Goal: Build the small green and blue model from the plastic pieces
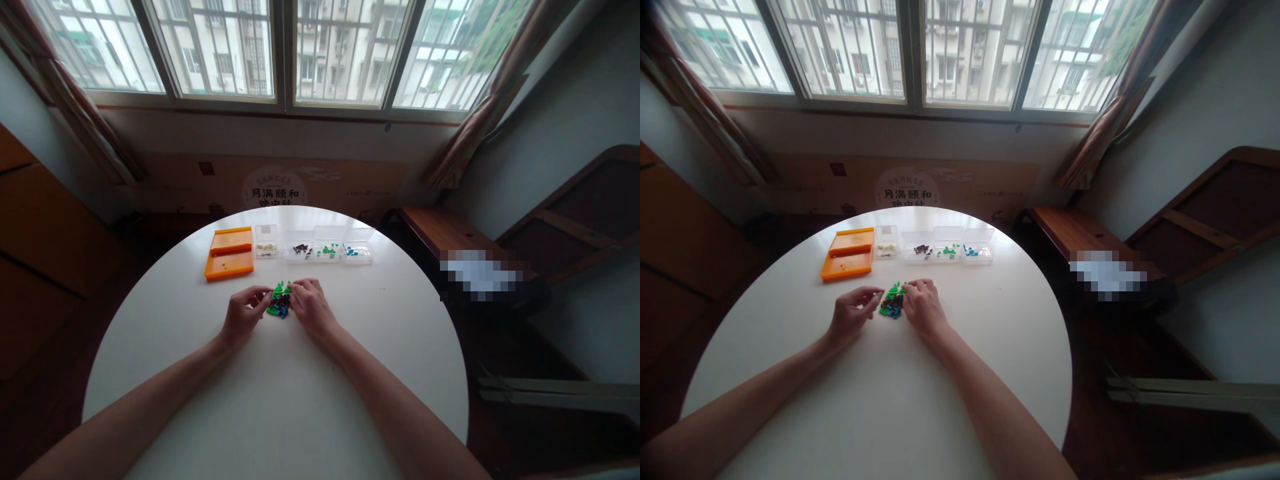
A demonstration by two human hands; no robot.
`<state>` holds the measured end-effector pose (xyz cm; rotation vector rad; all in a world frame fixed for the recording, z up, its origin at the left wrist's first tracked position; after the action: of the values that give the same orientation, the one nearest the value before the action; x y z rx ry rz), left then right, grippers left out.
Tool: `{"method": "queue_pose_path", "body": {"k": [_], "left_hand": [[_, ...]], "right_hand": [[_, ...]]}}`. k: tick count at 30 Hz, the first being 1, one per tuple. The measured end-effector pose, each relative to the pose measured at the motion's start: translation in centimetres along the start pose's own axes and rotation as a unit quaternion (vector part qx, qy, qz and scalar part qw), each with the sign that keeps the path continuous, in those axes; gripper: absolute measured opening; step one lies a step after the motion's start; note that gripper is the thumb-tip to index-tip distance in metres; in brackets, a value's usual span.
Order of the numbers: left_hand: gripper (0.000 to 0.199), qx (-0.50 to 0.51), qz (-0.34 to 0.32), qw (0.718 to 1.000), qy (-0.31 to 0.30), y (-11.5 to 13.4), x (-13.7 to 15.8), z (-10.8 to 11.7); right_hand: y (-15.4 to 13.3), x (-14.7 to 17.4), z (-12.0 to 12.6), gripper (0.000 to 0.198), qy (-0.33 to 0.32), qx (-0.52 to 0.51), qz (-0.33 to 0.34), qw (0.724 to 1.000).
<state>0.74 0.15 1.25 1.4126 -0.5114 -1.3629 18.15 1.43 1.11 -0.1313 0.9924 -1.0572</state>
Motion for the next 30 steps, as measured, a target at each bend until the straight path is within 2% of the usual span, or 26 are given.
{"method": "queue_pose_path", "body": {"k": [9, 19, 24, 27, 29, 30], "left_hand": [[0.019, -0.001, 0.004, 1.000, 0.003, 0.31, 0.03, 0.02], [0.019, -0.002, 0.011, 1.000, 0.004, 0.32, 0.00, -0.05], [0.019, 0.006, 0.009, 1.000, -0.004, 0.14, 0.00, -0.09], [0.020, 0.015, 0.008, 1.000, -0.025, 0.14, 0.00, -0.11], [0.023, 0.025, 0.004, 0.998, -0.054, 0.20, 0.04, -0.14], [0.025, 0.027, -0.001, 0.997, -0.069, 0.23, 0.08, -0.17]], "right_hand": [[-0.07, 0.02, -0.06, 0.022, 0.005, -0.011, 0.003, 1.000], [0.81, 0.00, 0.00, 0.010, 0.053, 0.035, -0.094, 0.994], [0.79, -0.15, 0.16, 0.008, 0.044, 0.042, -0.103, 0.993], [0.81, -0.20, 0.17, 0.008, 0.058, -0.012, -0.110, 0.992], [0.74, -0.15, -0.05, 0.010, 0.048, -0.121, -0.138, 0.982], [0.67, -0.10, -0.24, 0.012, 0.034, -0.193, -0.162, 0.967]]}}
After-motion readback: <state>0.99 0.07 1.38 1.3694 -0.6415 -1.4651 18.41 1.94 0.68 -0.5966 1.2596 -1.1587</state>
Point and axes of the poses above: each hand's wrist, its own x-axis away from the middle knuckle, its own z-axis out of the back of the hand, y = z × x, the point moved 1 cm from there along -x, towards the middle knuckle, and after that the axes turned 15 degrees about y, right-handed, at the moved point
